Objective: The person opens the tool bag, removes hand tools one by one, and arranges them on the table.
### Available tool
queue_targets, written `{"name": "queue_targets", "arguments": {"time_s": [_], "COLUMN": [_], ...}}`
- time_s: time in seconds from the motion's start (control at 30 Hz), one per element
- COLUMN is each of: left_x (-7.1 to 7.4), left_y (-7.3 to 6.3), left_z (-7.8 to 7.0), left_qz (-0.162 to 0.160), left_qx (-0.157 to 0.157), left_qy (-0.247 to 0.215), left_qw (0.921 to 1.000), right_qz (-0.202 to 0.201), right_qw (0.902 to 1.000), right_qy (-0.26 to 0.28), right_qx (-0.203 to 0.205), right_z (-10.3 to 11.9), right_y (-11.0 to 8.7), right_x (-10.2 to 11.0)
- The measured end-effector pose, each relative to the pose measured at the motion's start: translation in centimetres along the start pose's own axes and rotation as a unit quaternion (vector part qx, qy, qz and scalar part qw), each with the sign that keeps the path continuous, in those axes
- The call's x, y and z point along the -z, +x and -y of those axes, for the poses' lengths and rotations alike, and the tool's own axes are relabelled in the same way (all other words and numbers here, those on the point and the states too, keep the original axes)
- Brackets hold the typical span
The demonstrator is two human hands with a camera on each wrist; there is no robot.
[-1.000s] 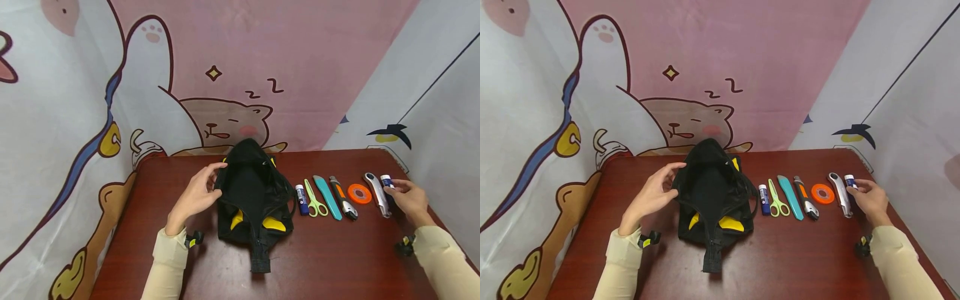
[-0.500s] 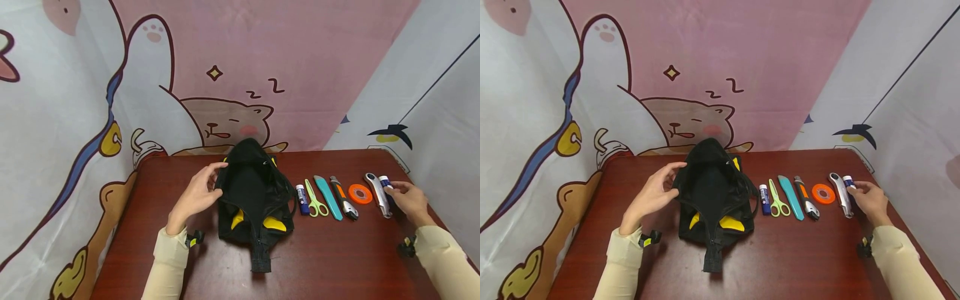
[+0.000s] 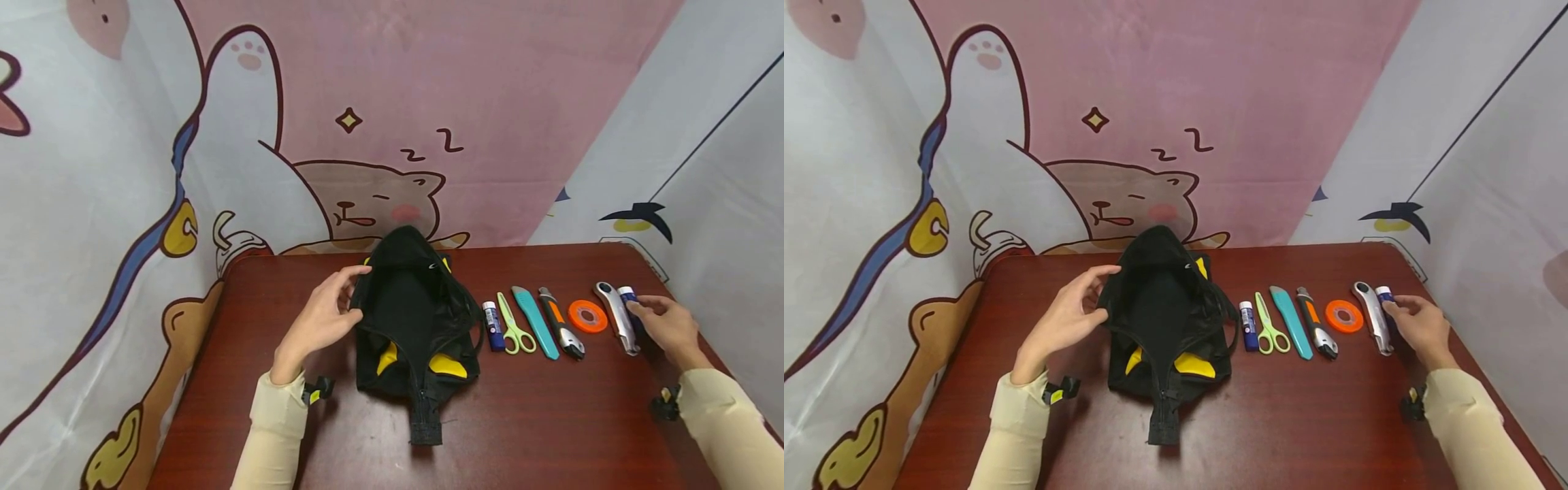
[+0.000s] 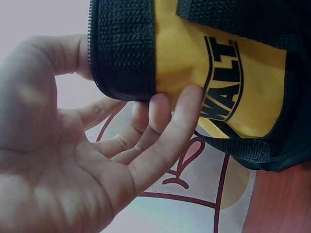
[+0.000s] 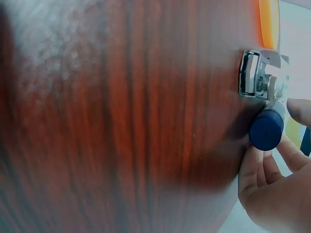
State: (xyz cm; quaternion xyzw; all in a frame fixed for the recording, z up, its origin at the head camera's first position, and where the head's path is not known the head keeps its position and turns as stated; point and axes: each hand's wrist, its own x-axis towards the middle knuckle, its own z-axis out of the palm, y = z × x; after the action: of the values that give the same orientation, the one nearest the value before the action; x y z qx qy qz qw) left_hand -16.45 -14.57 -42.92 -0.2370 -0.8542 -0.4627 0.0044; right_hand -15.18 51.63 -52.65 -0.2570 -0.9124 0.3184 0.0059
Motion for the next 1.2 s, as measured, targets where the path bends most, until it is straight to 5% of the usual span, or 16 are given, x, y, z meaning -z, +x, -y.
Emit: {"name": "queue_targets", "arguments": {"time_s": [1.2], "left_x": [-0.02], "left_y": [0.01], "left_z": [0.03], "left_qz": [0.000], "left_qx": [-0.003], "left_qy": [0.001], "left_qw": [1.0000], "right_qz": [-0.017], "right_qw": [0.9996], "right_qy": [-0.002], "right_qx": [0.023], "right_z": [-0.55], "right_y": [-0.30], "right_x": [0.59]}}
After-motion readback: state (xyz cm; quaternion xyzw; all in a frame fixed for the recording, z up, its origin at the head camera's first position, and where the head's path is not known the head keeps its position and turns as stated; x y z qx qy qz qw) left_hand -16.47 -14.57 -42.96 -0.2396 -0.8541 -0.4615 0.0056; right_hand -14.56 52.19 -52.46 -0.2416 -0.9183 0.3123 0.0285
